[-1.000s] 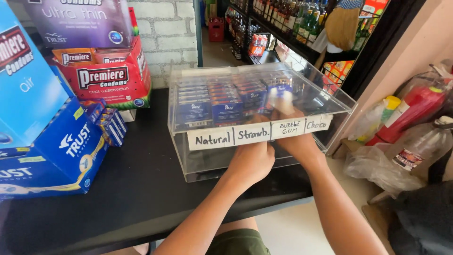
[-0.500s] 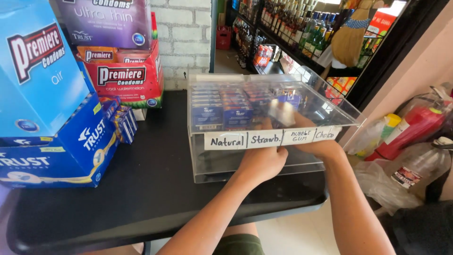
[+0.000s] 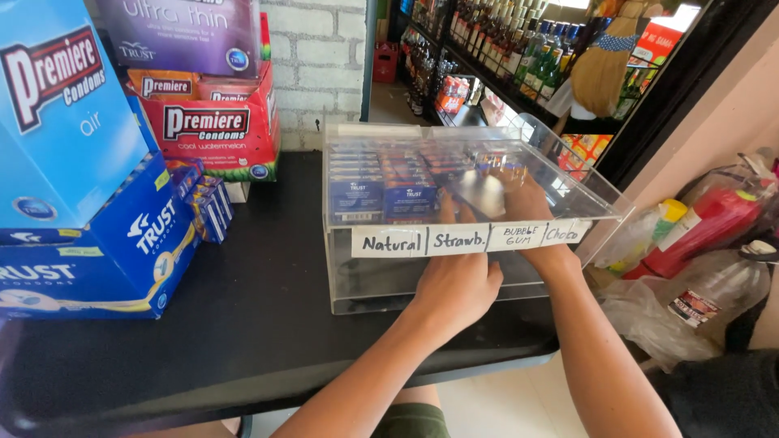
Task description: The person organizes small boxes of condoms by taking them from a larger display box and placing them into a clear acrylic display case. They arrange the boxes in rows within the case, which has labels for different flavors.
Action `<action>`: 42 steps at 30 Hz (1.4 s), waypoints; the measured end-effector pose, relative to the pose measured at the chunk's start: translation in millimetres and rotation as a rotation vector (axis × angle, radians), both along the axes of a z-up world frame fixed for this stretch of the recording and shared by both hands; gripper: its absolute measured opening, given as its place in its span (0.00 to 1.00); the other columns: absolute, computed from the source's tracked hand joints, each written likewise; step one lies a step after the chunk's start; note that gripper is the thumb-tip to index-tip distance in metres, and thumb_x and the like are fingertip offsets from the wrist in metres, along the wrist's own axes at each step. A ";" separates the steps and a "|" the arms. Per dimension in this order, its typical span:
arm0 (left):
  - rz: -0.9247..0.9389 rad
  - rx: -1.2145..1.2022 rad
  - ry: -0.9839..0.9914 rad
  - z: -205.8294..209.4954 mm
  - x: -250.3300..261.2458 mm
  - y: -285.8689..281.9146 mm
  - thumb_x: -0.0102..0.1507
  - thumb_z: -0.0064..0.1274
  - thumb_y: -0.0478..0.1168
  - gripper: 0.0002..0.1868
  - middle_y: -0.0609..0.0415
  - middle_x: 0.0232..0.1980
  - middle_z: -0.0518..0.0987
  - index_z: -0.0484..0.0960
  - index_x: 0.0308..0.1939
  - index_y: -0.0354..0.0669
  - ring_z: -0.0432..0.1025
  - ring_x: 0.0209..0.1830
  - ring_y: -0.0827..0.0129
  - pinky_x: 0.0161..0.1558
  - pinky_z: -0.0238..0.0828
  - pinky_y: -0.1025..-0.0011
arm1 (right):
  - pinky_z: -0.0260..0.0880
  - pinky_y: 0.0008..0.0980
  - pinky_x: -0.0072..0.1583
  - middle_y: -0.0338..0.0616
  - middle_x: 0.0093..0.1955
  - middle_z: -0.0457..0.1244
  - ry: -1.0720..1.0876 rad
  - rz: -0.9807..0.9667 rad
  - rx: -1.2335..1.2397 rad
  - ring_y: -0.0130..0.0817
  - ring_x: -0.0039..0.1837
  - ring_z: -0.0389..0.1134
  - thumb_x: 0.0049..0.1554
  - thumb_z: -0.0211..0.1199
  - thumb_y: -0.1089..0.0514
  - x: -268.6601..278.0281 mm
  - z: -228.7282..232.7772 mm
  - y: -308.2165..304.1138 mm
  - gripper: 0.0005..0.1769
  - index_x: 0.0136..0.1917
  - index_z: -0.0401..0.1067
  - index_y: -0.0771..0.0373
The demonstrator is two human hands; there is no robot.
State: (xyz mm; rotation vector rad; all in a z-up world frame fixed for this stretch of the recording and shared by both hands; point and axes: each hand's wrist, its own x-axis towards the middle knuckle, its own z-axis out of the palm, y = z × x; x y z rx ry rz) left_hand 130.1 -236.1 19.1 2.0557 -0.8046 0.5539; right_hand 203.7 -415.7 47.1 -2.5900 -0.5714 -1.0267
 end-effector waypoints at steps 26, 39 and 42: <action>-0.071 0.201 0.205 -4.0 24.6 -7.8 0.64 0.54 0.43 0.18 0.35 0.50 0.81 0.80 0.50 0.30 0.76 0.54 0.44 0.59 0.71 0.53 | 0.70 0.32 0.59 0.44 0.56 0.70 0.315 0.131 0.451 0.30 0.56 0.70 0.48 0.76 0.60 14.1 -22.1 -3.8 0.31 0.64 0.71 0.66; 0.085 0.101 0.043 7.6 16.6 -3.2 0.62 0.53 0.42 0.13 0.34 0.50 0.79 0.84 0.44 0.36 0.72 0.53 0.40 0.56 0.68 0.47 | 0.60 0.36 0.71 0.48 0.70 0.63 0.413 0.230 0.333 0.37 0.70 0.64 0.39 0.79 0.58 27.7 -12.7 -9.7 0.59 0.79 0.55 0.61; 0.104 0.104 0.051 5.6 16.4 -3.7 0.62 0.54 0.43 0.14 0.33 0.50 0.78 0.84 0.44 0.35 0.72 0.52 0.41 0.54 0.69 0.48 | 0.59 0.35 0.72 0.48 0.73 0.62 0.458 0.225 0.366 0.37 0.72 0.63 0.40 0.78 0.57 22.3 -7.7 -5.4 0.58 0.80 0.55 0.59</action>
